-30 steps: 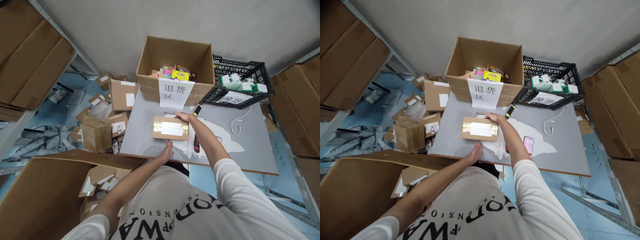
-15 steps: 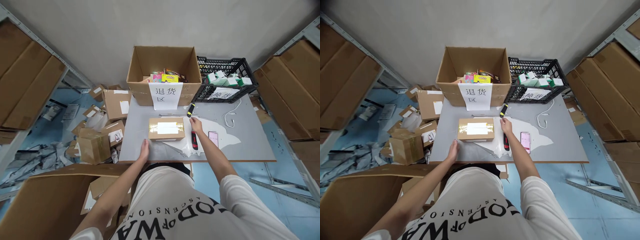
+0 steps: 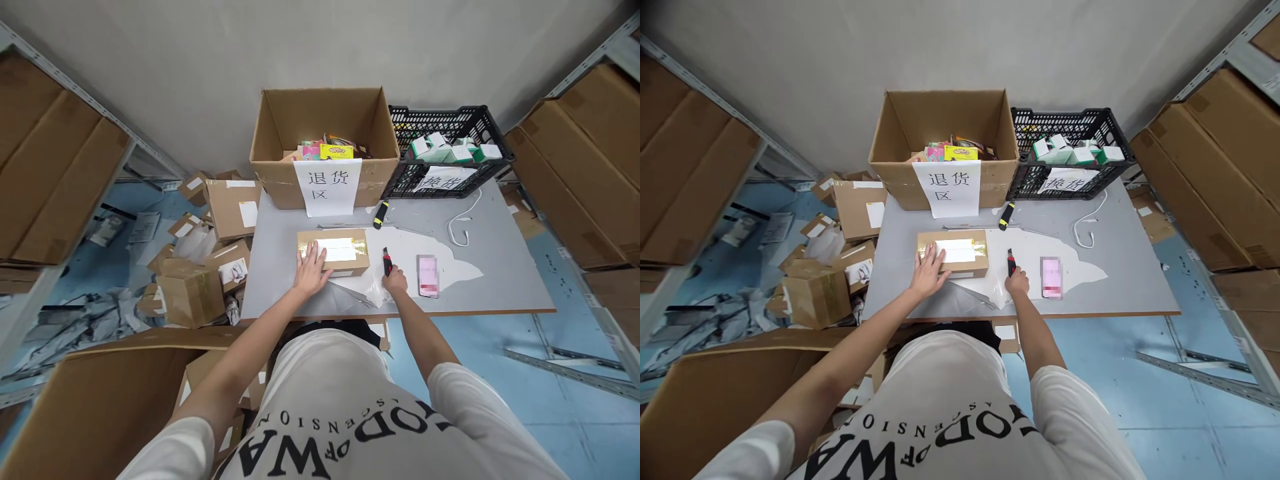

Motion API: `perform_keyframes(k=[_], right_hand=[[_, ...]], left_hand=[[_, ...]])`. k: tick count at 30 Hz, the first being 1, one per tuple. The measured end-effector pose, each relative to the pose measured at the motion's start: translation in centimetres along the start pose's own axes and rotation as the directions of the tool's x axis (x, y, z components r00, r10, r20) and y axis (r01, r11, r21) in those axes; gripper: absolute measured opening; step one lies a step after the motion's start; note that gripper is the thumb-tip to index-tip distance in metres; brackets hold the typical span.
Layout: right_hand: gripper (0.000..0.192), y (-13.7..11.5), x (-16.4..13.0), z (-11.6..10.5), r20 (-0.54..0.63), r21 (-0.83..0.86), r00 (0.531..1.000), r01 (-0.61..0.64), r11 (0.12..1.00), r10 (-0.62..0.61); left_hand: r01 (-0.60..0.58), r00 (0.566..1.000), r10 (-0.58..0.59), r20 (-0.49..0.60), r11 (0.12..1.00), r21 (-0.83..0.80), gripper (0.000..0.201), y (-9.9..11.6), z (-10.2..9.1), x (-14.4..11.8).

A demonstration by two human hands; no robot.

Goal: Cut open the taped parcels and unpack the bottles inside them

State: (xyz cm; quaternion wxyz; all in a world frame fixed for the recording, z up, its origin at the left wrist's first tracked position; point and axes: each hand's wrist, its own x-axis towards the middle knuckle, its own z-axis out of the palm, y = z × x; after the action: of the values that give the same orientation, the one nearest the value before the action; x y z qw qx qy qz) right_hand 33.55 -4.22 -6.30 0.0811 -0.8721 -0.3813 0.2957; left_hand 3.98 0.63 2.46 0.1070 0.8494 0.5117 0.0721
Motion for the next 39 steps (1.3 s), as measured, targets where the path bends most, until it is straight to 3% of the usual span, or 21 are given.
perform_keyframes(k=[3,5,8,9,11,18,26,34,39], right_hand=[[0.044,-0.8,0.0,-1.3,0.015,0.074,0.999,0.039,0.996,-0.040],[0.045,-1.2,-0.5,-2.4,0.075,0.249,0.991,0.091,0.964,-0.112],[0.055,-1.5,-1.8,-4.1,0.130,0.643,0.930,0.185,0.743,-0.343],[0.061,-1.6,-2.2,-4.5,0.122,0.722,0.903,0.204,0.661,-0.413],[0.070,-1.6,-3.1,-5.3,0.118,0.770,0.864,0.231,0.595,-0.489],[0.076,-1.3,-4.5,-6.2,0.182,0.737,0.852,0.212,0.642,-0.490],[0.079,-0.8,-4.7,-7.1,0.236,0.766,0.848,0.139,0.628,-0.475],[0.078,-0.4,-3.7,-9.1,0.341,0.666,0.808,0.153,0.731,-0.480],[0.071,-0.8,-3.8,-11.1,0.403,0.592,0.759,0.211,0.778,-0.512]], left_hand=[[0.075,0.997,-0.075,0.004,0.996,0.053,0.075,0.1,0.1,1.0],[0.096,0.995,-0.097,0.009,0.993,0.074,0.080,0.0,0.1,1.2],[0.092,0.995,-0.094,0.020,0.992,0.083,0.086,0.0,0.3,0.9],[0.091,0.995,-0.093,0.021,0.993,0.080,0.087,0.1,0.4,0.8],[0.093,0.995,-0.095,0.017,0.994,0.060,0.091,0.2,0.5,0.4],[0.104,0.995,-0.104,-0.002,0.993,-0.049,0.091,0.5,0.3,0.1],[0.118,0.993,-0.117,0.015,0.992,-0.038,0.090,0.6,0.3,0.1],[0.125,0.990,-0.126,0.071,0.992,0.018,0.091,0.6,0.4,0.3],[0.125,0.988,-0.128,0.090,0.991,0.036,0.092,0.5,0.5,0.3]])
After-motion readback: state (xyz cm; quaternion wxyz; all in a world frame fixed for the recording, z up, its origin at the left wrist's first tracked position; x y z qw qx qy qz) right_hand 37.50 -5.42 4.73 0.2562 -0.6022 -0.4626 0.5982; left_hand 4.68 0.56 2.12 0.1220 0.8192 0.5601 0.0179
